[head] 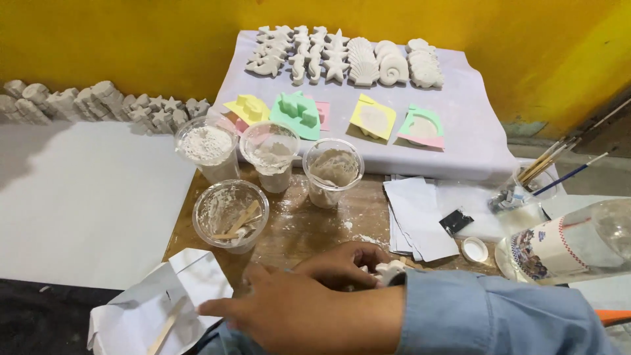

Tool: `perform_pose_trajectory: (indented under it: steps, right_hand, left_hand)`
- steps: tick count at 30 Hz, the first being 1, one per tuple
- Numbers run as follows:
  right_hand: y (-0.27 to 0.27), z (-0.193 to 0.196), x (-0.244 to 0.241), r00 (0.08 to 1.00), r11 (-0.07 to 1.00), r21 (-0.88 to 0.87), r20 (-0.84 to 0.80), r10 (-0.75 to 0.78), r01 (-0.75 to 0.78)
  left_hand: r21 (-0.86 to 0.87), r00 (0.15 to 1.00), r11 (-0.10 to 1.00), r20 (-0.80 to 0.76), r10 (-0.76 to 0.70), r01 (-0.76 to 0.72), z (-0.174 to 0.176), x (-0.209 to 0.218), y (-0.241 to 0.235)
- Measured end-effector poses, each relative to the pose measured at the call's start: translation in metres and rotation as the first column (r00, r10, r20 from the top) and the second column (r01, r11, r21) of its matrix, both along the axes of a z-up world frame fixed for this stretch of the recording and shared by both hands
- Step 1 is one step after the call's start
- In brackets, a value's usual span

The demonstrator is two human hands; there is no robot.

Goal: Demolding a plaster cast from a silicone mold and cleaning the edges using a wooden stick.

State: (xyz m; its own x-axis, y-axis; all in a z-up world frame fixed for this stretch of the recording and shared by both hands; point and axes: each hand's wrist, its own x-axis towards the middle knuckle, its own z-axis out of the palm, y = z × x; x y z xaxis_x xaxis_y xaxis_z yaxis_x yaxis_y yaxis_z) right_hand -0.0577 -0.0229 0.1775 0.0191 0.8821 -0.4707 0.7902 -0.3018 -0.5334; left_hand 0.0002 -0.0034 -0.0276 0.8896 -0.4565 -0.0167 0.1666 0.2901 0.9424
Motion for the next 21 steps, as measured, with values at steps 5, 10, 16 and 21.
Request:
perform_pose_trajectory:
  steps: [5,10,16,21]
  right_hand:
    - [0.034,-0.027,-0.010,0.996,0.992,-0.096,-0.032,-0.079,0.075]
    - [0.040,-0.076,-0.009,0.982,0.966,0.176,-0.018,-0.190,0.190]
    - [0.039,-0.081,-0.008,0.953,0.953,0.082,-0.106,-0.284,0.293]
    - [0.027,-0.084,-0.013,0.914,0.895,0.215,-0.202,-0.351,0.391]
  left_hand:
    - [0.001,0.995,0.999,-0.088,0.053,-0.053,-0.015,0.004,-0.002]
    - [-0.014,0.971,0.988,-0.186,0.152,-0.157,-0.033,-0.006,0.001]
    - [-0.011,0.934,0.969,-0.271,0.234,-0.246,-0.031,-0.014,-0.007]
    - [-0.001,0.906,0.958,-0.326,0.270,-0.286,-0.024,-0.017,-0.021]
